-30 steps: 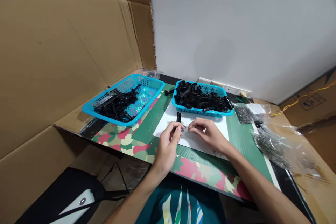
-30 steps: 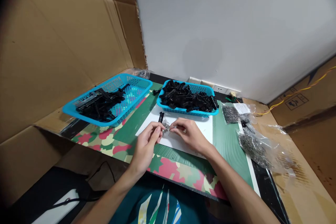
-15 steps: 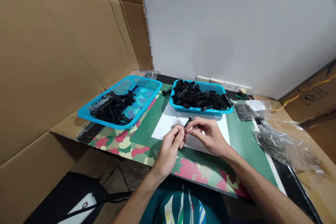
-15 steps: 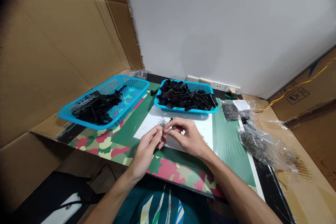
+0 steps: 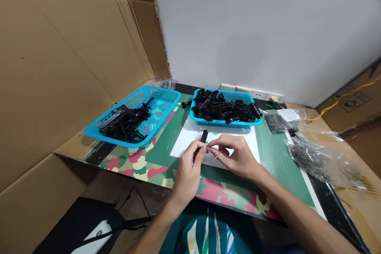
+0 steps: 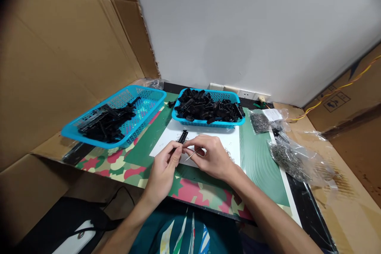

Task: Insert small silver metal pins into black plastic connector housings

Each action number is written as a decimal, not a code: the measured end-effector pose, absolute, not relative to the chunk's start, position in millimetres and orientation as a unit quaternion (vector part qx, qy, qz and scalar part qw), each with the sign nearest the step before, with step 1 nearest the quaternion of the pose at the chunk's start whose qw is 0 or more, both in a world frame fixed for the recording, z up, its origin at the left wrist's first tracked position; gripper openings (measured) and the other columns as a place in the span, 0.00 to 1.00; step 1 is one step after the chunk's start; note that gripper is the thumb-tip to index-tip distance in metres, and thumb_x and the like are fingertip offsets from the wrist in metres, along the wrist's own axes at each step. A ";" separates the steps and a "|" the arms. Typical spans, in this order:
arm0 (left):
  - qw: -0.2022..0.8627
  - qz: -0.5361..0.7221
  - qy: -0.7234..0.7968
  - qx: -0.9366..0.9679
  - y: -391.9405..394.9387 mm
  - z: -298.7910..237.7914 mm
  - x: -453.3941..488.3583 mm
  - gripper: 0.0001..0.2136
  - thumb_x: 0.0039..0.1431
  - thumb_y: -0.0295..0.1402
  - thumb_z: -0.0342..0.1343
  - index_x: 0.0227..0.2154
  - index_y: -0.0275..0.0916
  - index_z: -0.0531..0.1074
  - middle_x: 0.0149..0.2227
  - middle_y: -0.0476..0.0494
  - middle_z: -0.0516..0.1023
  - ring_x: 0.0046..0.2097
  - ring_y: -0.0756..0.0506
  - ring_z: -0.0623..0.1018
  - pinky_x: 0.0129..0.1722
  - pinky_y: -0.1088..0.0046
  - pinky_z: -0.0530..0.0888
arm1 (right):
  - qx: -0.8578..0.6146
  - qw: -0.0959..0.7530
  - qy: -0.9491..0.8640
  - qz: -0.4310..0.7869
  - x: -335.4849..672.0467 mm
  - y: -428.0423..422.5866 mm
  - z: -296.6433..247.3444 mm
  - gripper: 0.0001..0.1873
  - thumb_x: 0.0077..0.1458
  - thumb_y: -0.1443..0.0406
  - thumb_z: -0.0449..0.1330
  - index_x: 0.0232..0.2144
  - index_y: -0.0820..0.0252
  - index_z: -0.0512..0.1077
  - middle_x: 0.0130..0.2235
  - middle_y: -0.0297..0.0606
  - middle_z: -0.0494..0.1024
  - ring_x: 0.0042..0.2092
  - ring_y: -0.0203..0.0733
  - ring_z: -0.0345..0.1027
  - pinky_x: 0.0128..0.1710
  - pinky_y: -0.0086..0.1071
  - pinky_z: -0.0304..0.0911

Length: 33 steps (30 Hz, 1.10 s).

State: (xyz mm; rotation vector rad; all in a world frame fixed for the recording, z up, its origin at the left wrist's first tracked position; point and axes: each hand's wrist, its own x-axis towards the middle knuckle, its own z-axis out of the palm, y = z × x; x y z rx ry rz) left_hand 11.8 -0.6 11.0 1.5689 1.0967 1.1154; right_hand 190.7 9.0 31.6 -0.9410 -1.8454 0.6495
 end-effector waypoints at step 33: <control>0.342 0.437 0.431 0.711 -3.6 2.0 10.3 0.24 0.78 0.38 0.44 0.73 0.46 0.58 0.72 0.40 0.65 0.72 0.40 0.66 0.71 0.59 0.64 | -0.357 0.471 -0.797 0.127 196.0 9.2 22.2 0.08 0.62 0.70 0.61 0.31 0.57 0.77 0.22 0.31 0.73 0.24 0.34 0.60 0.28 0.30 0.59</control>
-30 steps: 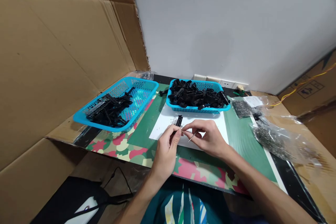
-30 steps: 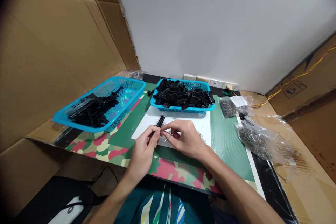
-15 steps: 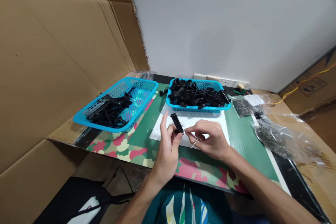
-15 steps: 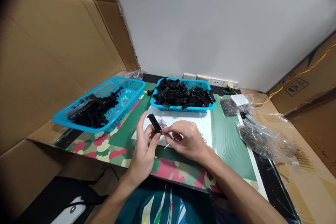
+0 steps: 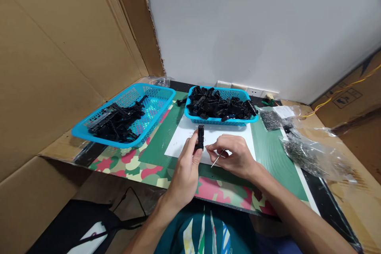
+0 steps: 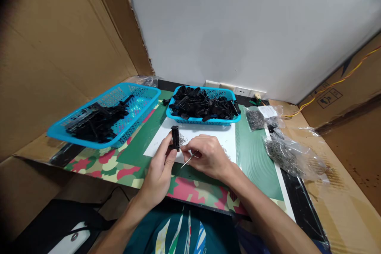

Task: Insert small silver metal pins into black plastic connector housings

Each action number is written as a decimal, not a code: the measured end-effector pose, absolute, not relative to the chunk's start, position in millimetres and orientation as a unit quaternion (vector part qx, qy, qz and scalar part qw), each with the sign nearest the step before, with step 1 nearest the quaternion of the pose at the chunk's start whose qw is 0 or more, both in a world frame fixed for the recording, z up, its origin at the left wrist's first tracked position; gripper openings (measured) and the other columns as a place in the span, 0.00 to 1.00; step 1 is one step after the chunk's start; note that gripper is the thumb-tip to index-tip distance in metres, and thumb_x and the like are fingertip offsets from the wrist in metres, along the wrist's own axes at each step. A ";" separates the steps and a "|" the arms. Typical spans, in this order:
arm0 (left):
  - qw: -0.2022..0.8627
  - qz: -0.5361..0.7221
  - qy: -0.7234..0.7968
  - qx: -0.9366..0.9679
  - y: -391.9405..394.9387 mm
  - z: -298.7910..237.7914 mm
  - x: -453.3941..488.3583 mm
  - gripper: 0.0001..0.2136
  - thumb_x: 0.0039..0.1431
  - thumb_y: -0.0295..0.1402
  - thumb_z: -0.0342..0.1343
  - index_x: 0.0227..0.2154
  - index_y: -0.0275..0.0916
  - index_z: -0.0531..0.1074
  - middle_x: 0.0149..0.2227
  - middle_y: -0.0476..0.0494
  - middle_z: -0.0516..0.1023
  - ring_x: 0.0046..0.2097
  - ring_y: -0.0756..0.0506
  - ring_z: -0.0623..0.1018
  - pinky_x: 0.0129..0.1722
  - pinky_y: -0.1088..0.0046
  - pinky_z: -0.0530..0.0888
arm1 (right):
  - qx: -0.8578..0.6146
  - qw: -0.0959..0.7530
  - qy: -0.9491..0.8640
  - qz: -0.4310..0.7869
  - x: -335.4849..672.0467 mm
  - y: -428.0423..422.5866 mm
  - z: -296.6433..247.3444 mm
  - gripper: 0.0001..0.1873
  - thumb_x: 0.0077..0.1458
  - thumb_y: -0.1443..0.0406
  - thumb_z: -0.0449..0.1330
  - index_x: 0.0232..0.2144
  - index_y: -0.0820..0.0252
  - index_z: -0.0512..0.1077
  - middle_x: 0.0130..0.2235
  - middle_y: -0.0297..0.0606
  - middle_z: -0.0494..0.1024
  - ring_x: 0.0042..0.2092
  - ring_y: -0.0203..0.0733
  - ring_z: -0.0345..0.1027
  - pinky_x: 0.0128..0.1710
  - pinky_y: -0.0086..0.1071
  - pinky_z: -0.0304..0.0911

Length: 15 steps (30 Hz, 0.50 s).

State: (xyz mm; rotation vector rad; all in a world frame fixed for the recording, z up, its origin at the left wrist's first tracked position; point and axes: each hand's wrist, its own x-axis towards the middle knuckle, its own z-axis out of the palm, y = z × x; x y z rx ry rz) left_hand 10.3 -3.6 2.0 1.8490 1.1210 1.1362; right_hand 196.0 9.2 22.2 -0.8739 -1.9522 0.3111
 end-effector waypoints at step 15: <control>0.383 0.360 0.416 0.742 -3.7 3.7 4.7 0.25 0.79 0.42 0.41 0.75 0.49 0.56 0.76 0.45 0.58 0.77 0.38 0.55 0.76 0.56 0.54 | -0.368 0.413 -0.761 0.338 203.7 7.6 21.0 0.06 0.58 0.71 0.64 0.30 0.61 0.80 0.25 0.32 0.77 0.24 0.31 0.62 0.25 0.25 0.57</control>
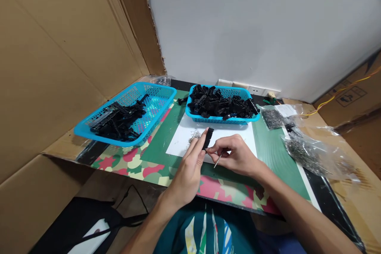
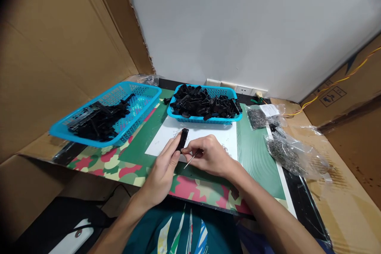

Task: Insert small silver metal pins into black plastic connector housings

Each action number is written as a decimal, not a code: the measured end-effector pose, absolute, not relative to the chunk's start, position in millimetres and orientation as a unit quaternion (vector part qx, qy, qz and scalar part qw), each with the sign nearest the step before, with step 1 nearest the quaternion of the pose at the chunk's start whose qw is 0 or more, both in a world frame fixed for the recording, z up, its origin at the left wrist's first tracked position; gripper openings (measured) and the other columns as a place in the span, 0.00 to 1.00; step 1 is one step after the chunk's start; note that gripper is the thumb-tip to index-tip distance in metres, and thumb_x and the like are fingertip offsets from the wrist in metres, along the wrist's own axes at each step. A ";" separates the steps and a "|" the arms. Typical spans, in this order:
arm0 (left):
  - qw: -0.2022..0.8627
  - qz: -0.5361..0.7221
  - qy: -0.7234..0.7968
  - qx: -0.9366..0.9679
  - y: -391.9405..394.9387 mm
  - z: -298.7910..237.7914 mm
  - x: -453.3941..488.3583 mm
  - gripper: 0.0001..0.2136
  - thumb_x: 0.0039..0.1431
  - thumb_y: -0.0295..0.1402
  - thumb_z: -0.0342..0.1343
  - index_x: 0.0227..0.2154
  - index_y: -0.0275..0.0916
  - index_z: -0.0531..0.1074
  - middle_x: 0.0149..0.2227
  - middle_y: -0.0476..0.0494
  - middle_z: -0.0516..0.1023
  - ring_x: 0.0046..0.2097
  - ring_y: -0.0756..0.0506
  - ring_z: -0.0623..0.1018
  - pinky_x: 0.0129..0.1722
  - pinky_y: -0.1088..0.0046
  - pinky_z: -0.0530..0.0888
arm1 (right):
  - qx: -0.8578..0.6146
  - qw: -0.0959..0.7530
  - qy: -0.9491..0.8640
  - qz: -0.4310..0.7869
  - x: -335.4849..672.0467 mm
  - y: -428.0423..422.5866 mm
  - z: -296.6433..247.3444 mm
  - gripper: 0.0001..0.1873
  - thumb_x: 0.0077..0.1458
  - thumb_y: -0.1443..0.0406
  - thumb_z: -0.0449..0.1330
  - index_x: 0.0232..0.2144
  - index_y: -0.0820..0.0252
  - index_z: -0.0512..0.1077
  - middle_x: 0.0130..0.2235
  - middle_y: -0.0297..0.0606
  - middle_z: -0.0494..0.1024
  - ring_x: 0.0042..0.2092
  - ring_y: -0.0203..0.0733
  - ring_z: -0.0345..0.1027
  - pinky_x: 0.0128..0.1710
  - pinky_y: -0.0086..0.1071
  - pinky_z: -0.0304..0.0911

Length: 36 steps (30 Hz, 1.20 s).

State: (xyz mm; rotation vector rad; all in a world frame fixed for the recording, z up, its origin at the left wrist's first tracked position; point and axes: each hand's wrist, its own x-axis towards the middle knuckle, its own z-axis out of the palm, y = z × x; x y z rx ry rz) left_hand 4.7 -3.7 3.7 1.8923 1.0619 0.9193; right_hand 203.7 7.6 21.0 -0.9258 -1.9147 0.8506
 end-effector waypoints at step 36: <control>0.335 0.365 0.457 0.739 4.2 -0.9 6.0 0.04 0.65 0.28 0.64 0.39 0.41 0.76 0.36 0.50 0.80 0.37 0.46 0.79 0.40 0.72 0.74 | -0.400 0.348 -0.830 0.172 234.0 15.6 26.2 0.15 0.74 0.67 0.52 0.52 0.55 0.78 0.45 0.44 0.74 0.45 0.44 0.72 0.44 0.36 0.70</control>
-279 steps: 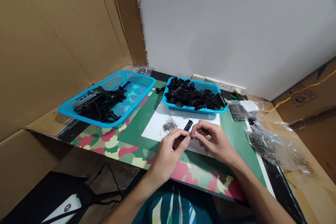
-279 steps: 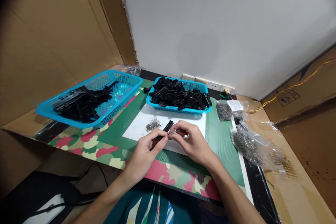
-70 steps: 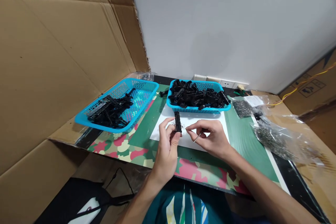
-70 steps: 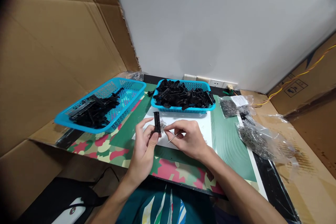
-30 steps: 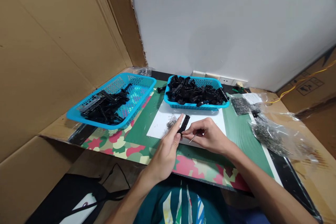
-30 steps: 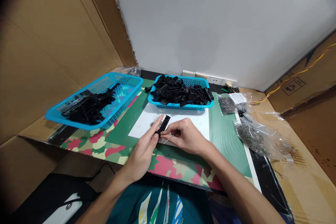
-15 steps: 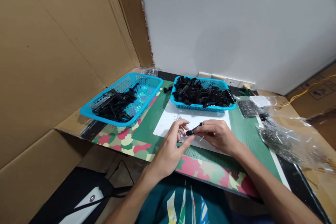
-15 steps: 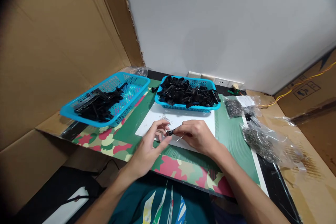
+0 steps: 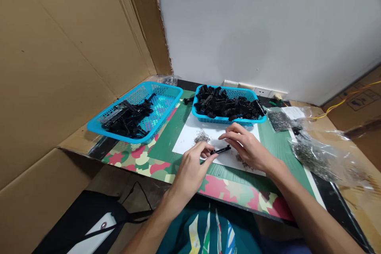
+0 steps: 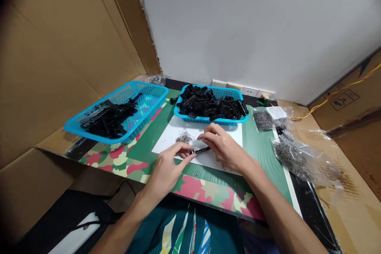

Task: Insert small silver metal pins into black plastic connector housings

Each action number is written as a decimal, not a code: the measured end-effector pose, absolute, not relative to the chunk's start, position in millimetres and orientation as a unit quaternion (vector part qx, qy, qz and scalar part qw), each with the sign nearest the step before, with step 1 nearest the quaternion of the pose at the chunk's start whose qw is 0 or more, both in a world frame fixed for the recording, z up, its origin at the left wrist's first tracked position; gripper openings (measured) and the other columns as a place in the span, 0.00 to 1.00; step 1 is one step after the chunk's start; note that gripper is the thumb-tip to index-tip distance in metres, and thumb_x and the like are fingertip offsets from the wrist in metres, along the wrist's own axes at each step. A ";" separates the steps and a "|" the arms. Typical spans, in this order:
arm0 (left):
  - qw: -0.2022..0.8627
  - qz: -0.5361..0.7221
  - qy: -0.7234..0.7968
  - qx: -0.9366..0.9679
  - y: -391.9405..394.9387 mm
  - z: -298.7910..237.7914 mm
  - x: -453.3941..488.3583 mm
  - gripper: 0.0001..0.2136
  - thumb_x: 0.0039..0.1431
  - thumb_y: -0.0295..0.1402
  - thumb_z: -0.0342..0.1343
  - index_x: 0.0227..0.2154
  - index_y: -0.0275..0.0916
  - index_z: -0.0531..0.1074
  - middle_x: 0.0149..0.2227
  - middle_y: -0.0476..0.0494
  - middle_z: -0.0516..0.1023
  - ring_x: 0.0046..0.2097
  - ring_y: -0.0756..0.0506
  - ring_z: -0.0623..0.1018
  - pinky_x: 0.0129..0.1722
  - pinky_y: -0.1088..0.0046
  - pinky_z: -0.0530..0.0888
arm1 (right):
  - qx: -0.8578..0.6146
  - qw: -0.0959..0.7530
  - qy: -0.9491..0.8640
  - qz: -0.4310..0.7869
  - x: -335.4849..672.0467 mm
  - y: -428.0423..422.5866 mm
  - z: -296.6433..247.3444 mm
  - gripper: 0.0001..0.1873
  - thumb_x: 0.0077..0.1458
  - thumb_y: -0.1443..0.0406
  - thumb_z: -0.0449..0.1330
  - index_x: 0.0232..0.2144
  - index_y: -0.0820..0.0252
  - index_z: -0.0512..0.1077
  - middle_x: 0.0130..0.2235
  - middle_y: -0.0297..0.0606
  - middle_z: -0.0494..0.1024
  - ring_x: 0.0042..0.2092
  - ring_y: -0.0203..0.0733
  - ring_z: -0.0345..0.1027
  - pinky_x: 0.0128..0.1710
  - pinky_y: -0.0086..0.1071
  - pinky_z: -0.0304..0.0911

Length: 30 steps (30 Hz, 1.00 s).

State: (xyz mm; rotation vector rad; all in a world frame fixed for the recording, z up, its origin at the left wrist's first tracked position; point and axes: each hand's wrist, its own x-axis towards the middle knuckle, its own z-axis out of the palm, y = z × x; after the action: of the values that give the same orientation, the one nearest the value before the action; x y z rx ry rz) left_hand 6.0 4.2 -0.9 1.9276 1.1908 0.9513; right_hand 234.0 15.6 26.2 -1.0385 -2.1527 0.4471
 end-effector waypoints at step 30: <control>0.284 0.331 0.451 0.779 -2.1 0.5 9.5 0.03 0.71 0.27 0.57 0.40 0.42 0.72 0.39 0.48 0.79 0.41 0.44 0.81 0.42 0.68 0.74 | -0.468 0.466 -0.684 0.309 190.7 1.5 15.4 0.10 0.65 0.64 0.63 0.30 0.58 0.75 0.28 0.35 0.80 0.28 0.37 0.74 0.32 0.27 0.70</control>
State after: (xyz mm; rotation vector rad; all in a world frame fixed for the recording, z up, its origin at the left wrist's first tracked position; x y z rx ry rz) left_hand 9.5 -2.1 0.5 2.0850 1.2075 0.8846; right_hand 190.7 1.5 15.4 -1.1494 -1.6792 0.7583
